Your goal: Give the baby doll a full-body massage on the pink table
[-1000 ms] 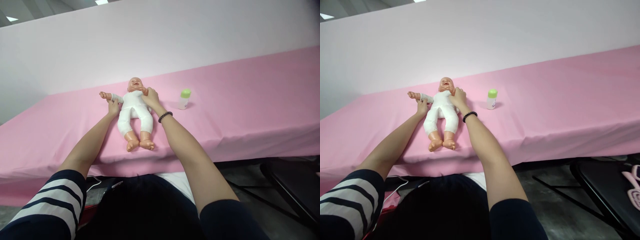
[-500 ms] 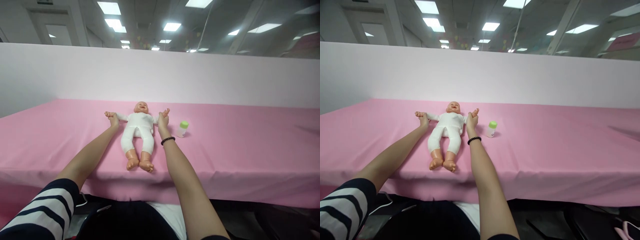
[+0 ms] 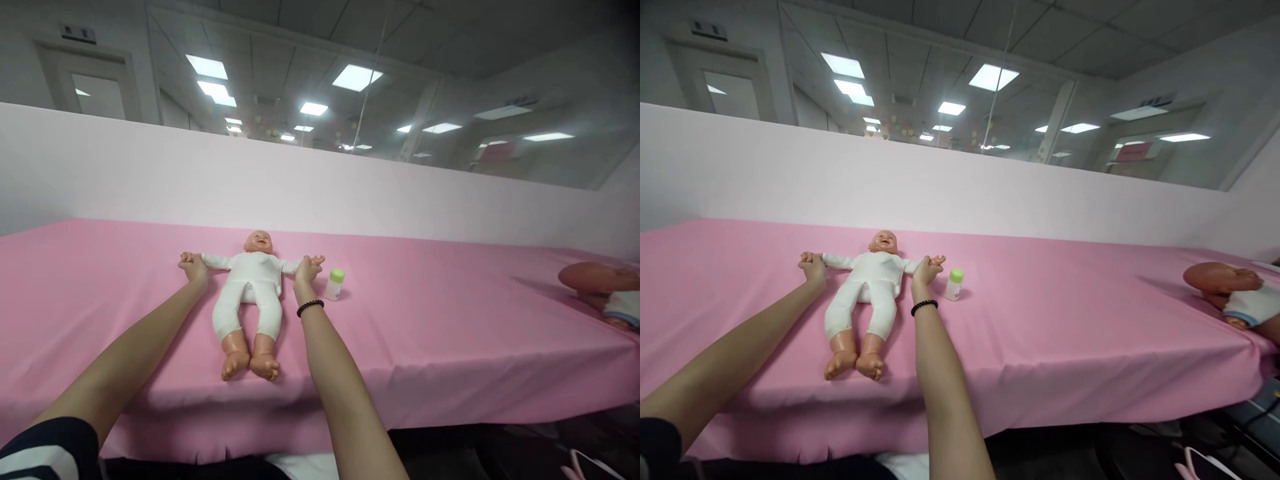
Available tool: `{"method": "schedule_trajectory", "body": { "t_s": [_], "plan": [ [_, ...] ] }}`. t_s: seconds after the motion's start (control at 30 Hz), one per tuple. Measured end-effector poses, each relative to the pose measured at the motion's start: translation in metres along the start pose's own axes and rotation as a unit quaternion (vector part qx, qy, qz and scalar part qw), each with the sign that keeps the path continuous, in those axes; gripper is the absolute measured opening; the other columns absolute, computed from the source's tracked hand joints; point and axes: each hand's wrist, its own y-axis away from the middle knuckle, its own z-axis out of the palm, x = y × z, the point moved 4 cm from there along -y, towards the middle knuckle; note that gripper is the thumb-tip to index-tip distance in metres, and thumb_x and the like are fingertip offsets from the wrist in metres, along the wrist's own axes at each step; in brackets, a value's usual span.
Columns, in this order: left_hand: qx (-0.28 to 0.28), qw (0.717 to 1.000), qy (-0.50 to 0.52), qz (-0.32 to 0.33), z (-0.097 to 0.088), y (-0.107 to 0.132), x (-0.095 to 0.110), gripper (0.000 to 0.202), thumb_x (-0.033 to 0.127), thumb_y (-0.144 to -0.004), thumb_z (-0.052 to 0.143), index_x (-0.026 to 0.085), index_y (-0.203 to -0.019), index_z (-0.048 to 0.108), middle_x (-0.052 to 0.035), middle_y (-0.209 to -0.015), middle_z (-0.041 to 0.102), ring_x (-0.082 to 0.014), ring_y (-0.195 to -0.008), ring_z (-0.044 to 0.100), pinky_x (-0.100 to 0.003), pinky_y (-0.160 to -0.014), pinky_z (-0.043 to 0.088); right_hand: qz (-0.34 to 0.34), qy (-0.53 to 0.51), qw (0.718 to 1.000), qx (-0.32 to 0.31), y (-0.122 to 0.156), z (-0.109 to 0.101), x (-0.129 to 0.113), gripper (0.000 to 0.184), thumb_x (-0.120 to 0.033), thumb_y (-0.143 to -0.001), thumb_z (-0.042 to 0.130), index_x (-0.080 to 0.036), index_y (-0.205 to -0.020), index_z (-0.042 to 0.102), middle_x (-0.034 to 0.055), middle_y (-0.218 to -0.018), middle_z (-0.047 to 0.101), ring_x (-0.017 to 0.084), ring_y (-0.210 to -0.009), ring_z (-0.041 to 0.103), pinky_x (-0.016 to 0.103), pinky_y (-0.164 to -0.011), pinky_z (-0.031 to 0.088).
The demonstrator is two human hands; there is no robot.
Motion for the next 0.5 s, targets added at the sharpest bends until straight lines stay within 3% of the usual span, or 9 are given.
{"method": "schedule_trajectory", "body": {
  "t_s": [0.23, 0.5],
  "plan": [
    [0.022, 1.000, 0.008, -0.006, -0.003, 0.005, 0.006, 0.031, 0.035, -0.098, 0.058, 0.014, -0.119, 0.053, -0.0053, -0.102, 0.059, -0.0144, -0.082, 0.057, -0.031, -0.075, 0.052, 0.011, -0.032, 0.999, 0.016, 0.000, -0.002, -0.006, 0.034, -0.033, -0.096, 0.062, -0.015, -0.125, 0.058, 0.0100, -0.123, 0.063, 0.020, -0.105, 0.065, 0.039, -0.091, 0.057],
    [0.024, 0.999, 0.023, -0.014, -0.008, 0.004, 0.005, 0.030, 0.036, -0.097, 0.059, 0.014, -0.118, 0.057, -0.0052, -0.099, 0.061, -0.0152, -0.082, 0.060, -0.032, -0.076, 0.054, 0.093, -0.068, 0.993, 0.021, 0.007, -0.006, -0.011, 0.030, -0.040, -0.098, 0.059, -0.016, -0.115, 0.062, 0.0069, -0.106, 0.066, 0.016, -0.089, 0.065, 0.034, -0.082, 0.057]
  ]
}}
